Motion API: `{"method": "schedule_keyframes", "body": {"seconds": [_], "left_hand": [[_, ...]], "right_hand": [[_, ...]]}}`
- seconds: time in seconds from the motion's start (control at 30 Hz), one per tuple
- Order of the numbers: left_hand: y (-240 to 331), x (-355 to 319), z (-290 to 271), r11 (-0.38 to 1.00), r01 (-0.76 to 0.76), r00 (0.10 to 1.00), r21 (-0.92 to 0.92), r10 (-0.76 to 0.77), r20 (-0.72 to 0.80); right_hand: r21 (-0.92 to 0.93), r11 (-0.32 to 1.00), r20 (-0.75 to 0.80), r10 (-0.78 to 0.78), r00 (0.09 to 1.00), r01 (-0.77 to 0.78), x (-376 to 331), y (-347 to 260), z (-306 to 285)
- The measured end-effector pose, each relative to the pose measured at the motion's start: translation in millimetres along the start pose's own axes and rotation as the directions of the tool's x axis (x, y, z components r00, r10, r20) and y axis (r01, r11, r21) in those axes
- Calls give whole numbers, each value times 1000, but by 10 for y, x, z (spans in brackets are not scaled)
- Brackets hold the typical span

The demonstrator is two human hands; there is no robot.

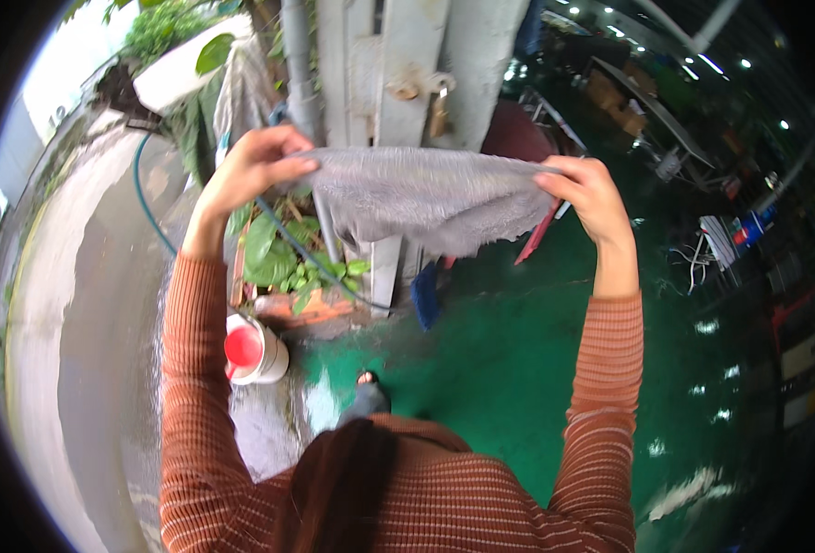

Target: The person wipes a large white board and a green table with a cloth, then washes the cloth in a bucket. They return to the workshop and wipe the inside of several black plastic crates with the damp cloth.

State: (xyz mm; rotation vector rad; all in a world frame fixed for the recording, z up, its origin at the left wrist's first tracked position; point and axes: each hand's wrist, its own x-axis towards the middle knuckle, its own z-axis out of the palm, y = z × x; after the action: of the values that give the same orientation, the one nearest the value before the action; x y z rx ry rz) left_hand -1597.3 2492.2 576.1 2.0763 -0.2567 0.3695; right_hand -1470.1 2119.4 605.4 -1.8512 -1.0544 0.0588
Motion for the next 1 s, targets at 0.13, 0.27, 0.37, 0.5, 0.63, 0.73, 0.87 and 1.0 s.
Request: {"method": "schedule_keyframes", "body": {"seconds": [0.13, 0.27, 0.37, 0.5, 0.63, 0.73, 0.87, 1.0], "left_hand": [[-459, -108, -379, 867, -1, 1000, 498, -2, 6], [-828, -444, -695, 919, 127, 992, 373, -122, -38], [-840, -789, -1166, 964, 259, 957, 50, -250, -145], [-811, -1073, -1828, 993, 103, 886, -62, -120, -447], [-718, -961, -1731, 992, 117, 741, -54, -123, -660], [-804, -1154, -1679, 974, 63, 540, -219, -218, -813], [-1793, -1073, -2306, 750, 662, 745, 18, -655, -121], [-2806, -1510, -1796, 421, 884, 456, 204, -676, -579]], "right_hand": [[-108, 991, 105, 86, 991, -75, 486, 351, 297], [-138, 990, 87, 11, 996, 1, 910, 547, 604], [-43, 998, 14, -37, 999, 38, 1262, 406, 1056], [301, 938, 70, 161, 984, -175, 1709, -22, 1527], [419, 896, 254, 40, 966, -147, 1972, -8, 1843], [539, 812, 417, -28, 908, -223, 1987, 132, 2168], [102, 976, 394, -216, 893, 191, 1724, 641, 2330], [327, 929, 493, -14, 870, -170, 1549, 861, 2355]]}}
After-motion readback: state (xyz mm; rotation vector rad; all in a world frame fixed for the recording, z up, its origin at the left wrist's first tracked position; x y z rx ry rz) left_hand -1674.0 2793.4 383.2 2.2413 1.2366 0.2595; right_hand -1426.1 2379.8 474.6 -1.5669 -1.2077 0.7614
